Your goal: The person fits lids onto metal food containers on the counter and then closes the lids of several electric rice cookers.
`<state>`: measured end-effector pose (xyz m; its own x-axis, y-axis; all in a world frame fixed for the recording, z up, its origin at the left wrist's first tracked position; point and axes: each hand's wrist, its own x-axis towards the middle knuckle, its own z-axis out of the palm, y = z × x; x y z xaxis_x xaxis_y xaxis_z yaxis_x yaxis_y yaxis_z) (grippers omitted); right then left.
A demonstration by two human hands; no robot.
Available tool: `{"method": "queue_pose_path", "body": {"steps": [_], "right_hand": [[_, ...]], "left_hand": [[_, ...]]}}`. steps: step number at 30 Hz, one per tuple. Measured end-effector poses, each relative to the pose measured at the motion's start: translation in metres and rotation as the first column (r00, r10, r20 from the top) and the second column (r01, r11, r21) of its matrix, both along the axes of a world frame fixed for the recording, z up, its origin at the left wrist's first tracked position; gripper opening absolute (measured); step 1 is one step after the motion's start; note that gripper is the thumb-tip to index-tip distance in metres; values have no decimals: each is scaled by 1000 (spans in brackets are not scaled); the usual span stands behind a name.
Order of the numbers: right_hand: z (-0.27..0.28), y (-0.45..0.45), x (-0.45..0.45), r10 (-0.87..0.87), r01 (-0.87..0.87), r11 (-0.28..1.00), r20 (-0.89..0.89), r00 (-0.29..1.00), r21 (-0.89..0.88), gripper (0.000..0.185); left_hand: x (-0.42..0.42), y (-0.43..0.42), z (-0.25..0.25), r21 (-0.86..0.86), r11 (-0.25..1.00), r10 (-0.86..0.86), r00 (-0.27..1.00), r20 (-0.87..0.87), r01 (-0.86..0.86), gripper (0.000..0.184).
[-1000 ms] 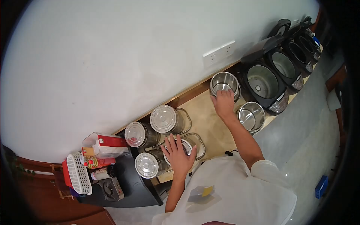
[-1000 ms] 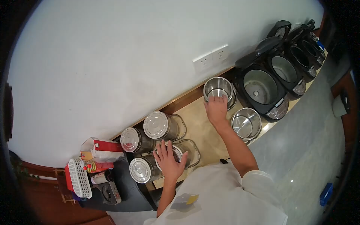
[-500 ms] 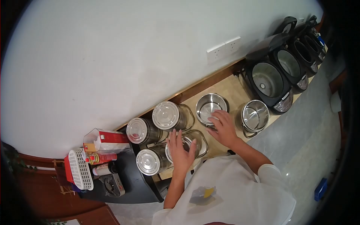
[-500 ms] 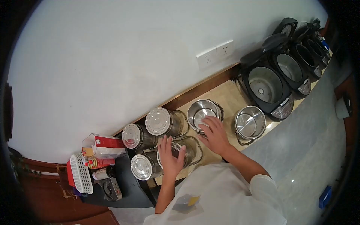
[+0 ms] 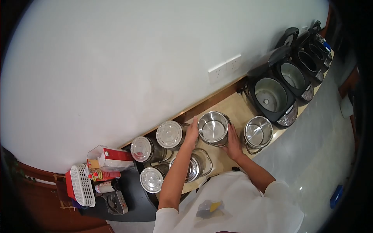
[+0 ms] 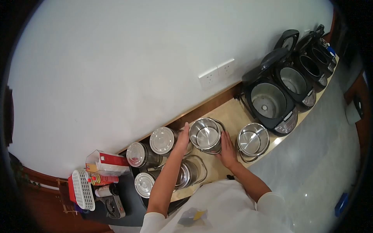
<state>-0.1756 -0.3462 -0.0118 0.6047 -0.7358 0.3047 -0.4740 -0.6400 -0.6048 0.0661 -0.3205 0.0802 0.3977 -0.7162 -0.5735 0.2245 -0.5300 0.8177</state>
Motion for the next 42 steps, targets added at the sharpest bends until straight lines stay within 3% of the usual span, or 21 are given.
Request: {"method": "queue_pose_path", "body": {"steps": [1, 4, 7, 9, 10, 12, 14, 16, 17, 20, 22, 25, 27, 31, 34, 36, 37, 39, 42], "right_hand": [[0, -1, 2, -15, 15, 999, 1, 1000, 34, 114], [10, -7, 10, -35, 34, 999, 28, 999, 33, 114], [28, -10, 18, -48, 42, 997, 83, 995, 70, 105], [38, -11, 30, -184, 160, 979, 209, 960, 126, 86], [49, -12, 35, -183, 158, 978, 201, 962, 135, 86], [67, -17, 41, -339, 174, 885, 342, 876, 432, 68], [69, -29, 44, -401, 226, 849, 302, 865, 478, 68], [84, -41, 42, -483, 342, 712, 73, 873, 614, 75], [92, -45, 43, -496, 378, 680, 15, 868, 629, 86], [71, -65, 41, -501, 334, 589, 8, 866, 736, 89], [76, -63, 44, -522, 344, 598, 25, 853, 724, 91], [78, -60, 45, -544, 335, 553, 26, 838, 763, 75], [81, -56, 44, -561, 239, 551, 142, 816, 799, 66], [78, -59, 39, -489, 237, 609, 124, 863, 757, 70], [77, -61, 43, -468, 206, 610, 138, 873, 765, 69], [67, -63, 48, -422, 125, 699, 265, 867, 704, 77], [68, -64, 48, -424, 128, 697, 262, 867, 705, 77], [72, -61, 52, -404, 215, 647, 91, 910, 732, 93], [73, -61, 55, -386, 151, 615, 128, 914, 773, 103]], "left_hand": [[-6, -1, -5, -72, 997, 27, 988, -152, -38, 95], [-7, -5, -7, -117, 991, 30, 969, -245, -60, 97], [-9, -10, 5, -109, 991, 52, 979, -195, -74, 98], [-4, -9, 5, -172, 985, -14, 971, -240, -29, 101], [-2, -9, 8, -162, 986, -8, 969, -247, -33, 101], [-2, -5, 15, -230, 973, -44, 998, -44, 32, 93], [-4, 4, 27, -278, 958, -83, 995, -57, 64, 89], [-8, 10, 35, -333, 930, -145, 988, 58, 156, 92], [-10, 14, 43, -367, 914, -177, 984, 19, 171, 101], [-10, 26, 49, -421, 853, -288, 951, 114, 309, 104], [-10, 27, 43, -426, 846, -288, 947, 139, 320, 111], [-18, 25, 36, -453, 852, -220, 964, 147, 263, 106], [-22, 23, 37, -424, 890, -137, 986, 96, 165, 101], [-28, 18, 38, -320, 944, -51, 995, 85, 76, 92], [-21, 12, 30, -176, 984, -6, 979, 205, 43, 94], [-23, 10, 41, 7, 1000, -14, 999, 29, 14, 90], [-22, 7, 28, -36, 999, 26, 999, 43, -24, 86], [-20, 2, 28, 4, 1000, 4, 998, 61, -4, 86], [-17, -7, 30, 82, 997, -16, 996, 87, 9, 86]]}}
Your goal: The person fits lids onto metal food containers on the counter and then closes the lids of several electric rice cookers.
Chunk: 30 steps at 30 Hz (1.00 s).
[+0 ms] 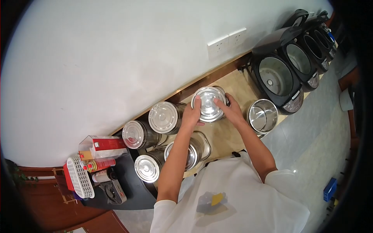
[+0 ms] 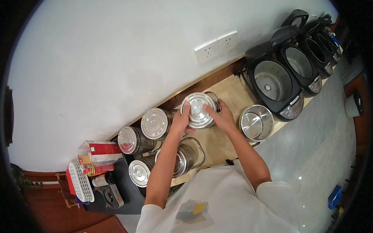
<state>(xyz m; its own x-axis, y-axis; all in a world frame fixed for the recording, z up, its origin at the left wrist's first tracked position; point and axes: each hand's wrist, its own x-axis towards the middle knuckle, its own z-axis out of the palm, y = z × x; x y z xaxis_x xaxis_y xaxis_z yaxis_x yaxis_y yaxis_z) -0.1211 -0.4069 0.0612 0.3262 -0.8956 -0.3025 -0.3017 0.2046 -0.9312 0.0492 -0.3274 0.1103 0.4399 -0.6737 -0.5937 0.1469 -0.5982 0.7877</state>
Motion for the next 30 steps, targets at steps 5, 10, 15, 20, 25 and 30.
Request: {"method": "queue_pose_path", "body": {"steps": [5, 10, 15, 20, 25, 30], "right_hand": [[-25, -14, 15, -75, 65, 995, 135, 988, 74, 97], [-17, -14, 32, -149, 139, 988, 203, 968, 60, 92], [-36, -26, 46, -108, 92, 993, 248, 963, 76, 88], [-34, -14, 62, -111, 94, 993, 298, 948, 72, 82], [-14, -5, 64, -151, 156, 984, 65, 986, -80, 69], [9, 33, 21, -83, 40, 801, -45, 996, -598, 62]], "left_hand": [[9, -9, -17, -19, 1000, -6, 1000, 12, 7, 79], [14, 7, -21, -122, 987, 94, 992, -80, -103, 68], [3, 67, -2, -513, 837, 291, 949, 120, -192, 48], [-23, 122, 13, -382, 922, 269, 799, 538, -53, 31], [-31, 120, 4, -170, 922, 15, 407, 913, 348, 22], [-31, 122, 6, -121, 918, -39, 390, 920, 378, 23]]}}
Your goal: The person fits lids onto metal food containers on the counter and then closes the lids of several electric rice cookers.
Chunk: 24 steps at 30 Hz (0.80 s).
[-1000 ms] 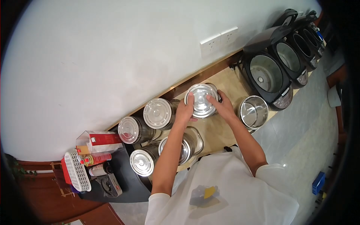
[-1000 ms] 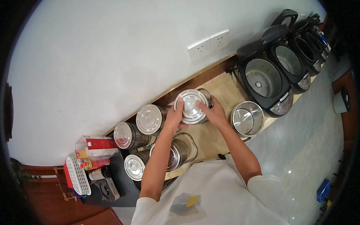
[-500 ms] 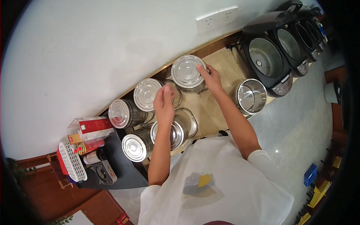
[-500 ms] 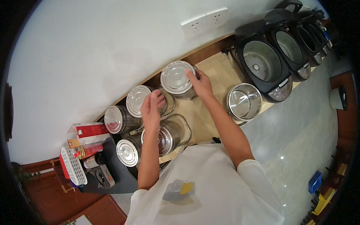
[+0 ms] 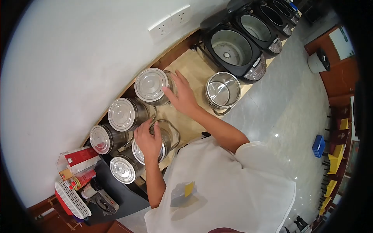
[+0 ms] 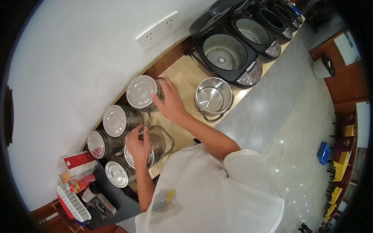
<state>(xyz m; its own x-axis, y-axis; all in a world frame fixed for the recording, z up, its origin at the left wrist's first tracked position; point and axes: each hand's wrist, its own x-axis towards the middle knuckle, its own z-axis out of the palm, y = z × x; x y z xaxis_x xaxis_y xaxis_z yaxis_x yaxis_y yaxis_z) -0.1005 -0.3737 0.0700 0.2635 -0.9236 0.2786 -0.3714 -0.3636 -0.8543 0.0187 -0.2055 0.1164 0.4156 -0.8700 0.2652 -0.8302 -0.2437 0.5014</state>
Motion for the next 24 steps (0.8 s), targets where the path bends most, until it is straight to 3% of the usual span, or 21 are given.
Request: {"method": "queue_pose_path", "body": {"steps": [1, 5, 6, 8, 9, 10, 12, 14, 20, 24], "right_hand": [[22, 14, -20, 69, -68, 998, 38, 997, -15, 62], [45, 38, -97, -14, -11, 901, -55, 998, -434, 55], [46, 38, -116, -32, 1, 899, -62, 998, -439, 55], [50, 38, -147, -204, 57, 871, -255, 945, -487, 55], [54, 35, -154, -261, 66, 865, -334, 906, -498, 43], [46, 34, -162, -284, 82, 860, -339, 897, -504, 43], [22, 30, -168, -178, -91, 901, -553, 814, -423, 35], [11, 27, -154, -263, -28, 847, -464, 846, -530, 39], [12, 43, -122, -96, -136, 885, -460, 883, -446, 37], [14, 56, -123, 149, -368, 800, -437, 887, -473, 36]], "left_hand": [[-1, 1, 2, -17, 1000, 0, 1000, 1, 0, 22], [-1, 3, -3, -43, 999, -23, 1000, -1, 23, 22], [0, 4, -3, -28, 1000, -13, 1000, 2, 13, 22], [1, 2, -6, -25, 999, -34, 999, -5, 34, 22], [2, 4, -7, -8, 1000, -15, 1000, -21, 15, 23], [1, 5, -8, 12, 1000, 7, 999, -34, -7, 24], [-2, 4, -9, 16, 1000, -10, 1000, -29, 11, 24], [1, 4, -8, 34, 999, 6, 1000, -1, -6, 24], [3, 7, -14, 10, 999, 46, 998, -31, -46, 27], [2, 5, -9, -45, 999, 3, 1000, 11, -2, 25]]}}
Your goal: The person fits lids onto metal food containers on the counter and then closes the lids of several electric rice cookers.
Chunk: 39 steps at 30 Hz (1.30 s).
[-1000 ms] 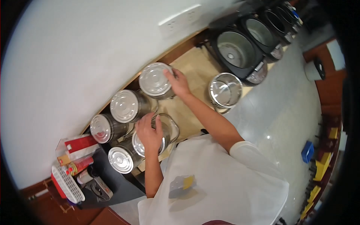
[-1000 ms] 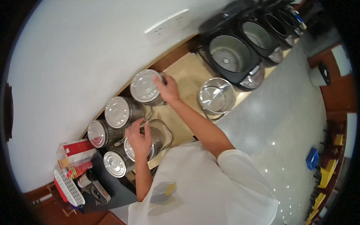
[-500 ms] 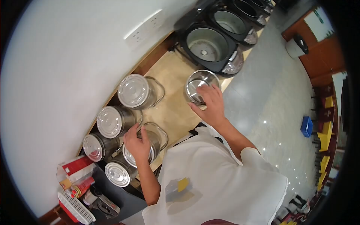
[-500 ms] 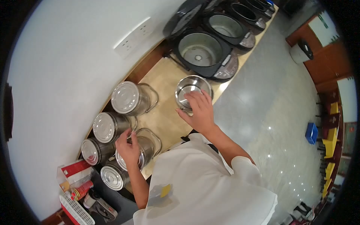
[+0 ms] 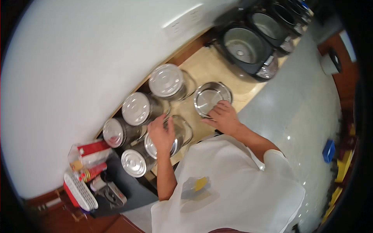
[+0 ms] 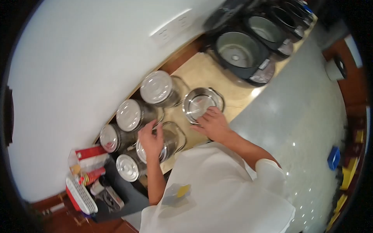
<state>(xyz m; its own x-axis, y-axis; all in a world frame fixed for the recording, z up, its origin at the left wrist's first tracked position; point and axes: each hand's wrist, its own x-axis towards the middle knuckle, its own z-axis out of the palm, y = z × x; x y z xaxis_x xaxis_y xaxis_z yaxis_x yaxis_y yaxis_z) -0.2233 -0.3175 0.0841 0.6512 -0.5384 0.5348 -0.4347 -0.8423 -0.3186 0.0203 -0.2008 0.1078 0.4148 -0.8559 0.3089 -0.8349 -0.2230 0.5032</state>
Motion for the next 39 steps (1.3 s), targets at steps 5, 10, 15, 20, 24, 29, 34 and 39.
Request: {"method": "queue_pose_path", "body": {"steps": [5, 10, 15, 20, 24, 29, 34, 39], "right_hand": [[-2, -25, -15, 168, -166, 983, 16, 986, -82, 37], [-2, -42, -1, 129, -119, 987, 90, 988, -104, 43], [-7, -64, 0, -289, 127, 893, 333, 898, 431, 42], [-24, -88, -6, -555, -17, 430, 279, 783, 903, 37], [-14, -74, 15, -673, -274, -148, 106, 732, 950, 36], [-65, -51, 27, -442, -458, -594, 208, 873, 661, 51], [-87, -46, 40, -401, -490, -714, 281, 872, 500, 54], [-92, -40, 43, -327, -442, -623, 298, 897, 645, 49]], "left_hand": [[1, 0, 2, 3, 1000, 20, 999, -30, -20, 27], [1, 2, -3, -2, 1000, 16, 999, -38, -16, 29], [3, 4, -5, -66, 997, 37, 998, -46, -40, 29], [1, 4, 4, 1, 999, 41, 998, -49, -41, 29], [1, 6, 3, -7, 999, 51, 997, -61, -51, 29], [-2, 6, 9, -163, 986, -10, 987, -160, -17, 28], [-22, 4, 7, -276, 956, -199, 919, -341, 105, 33], [-31, 1, 13, -142, 960, -271, 933, -237, 243, 43]]}}
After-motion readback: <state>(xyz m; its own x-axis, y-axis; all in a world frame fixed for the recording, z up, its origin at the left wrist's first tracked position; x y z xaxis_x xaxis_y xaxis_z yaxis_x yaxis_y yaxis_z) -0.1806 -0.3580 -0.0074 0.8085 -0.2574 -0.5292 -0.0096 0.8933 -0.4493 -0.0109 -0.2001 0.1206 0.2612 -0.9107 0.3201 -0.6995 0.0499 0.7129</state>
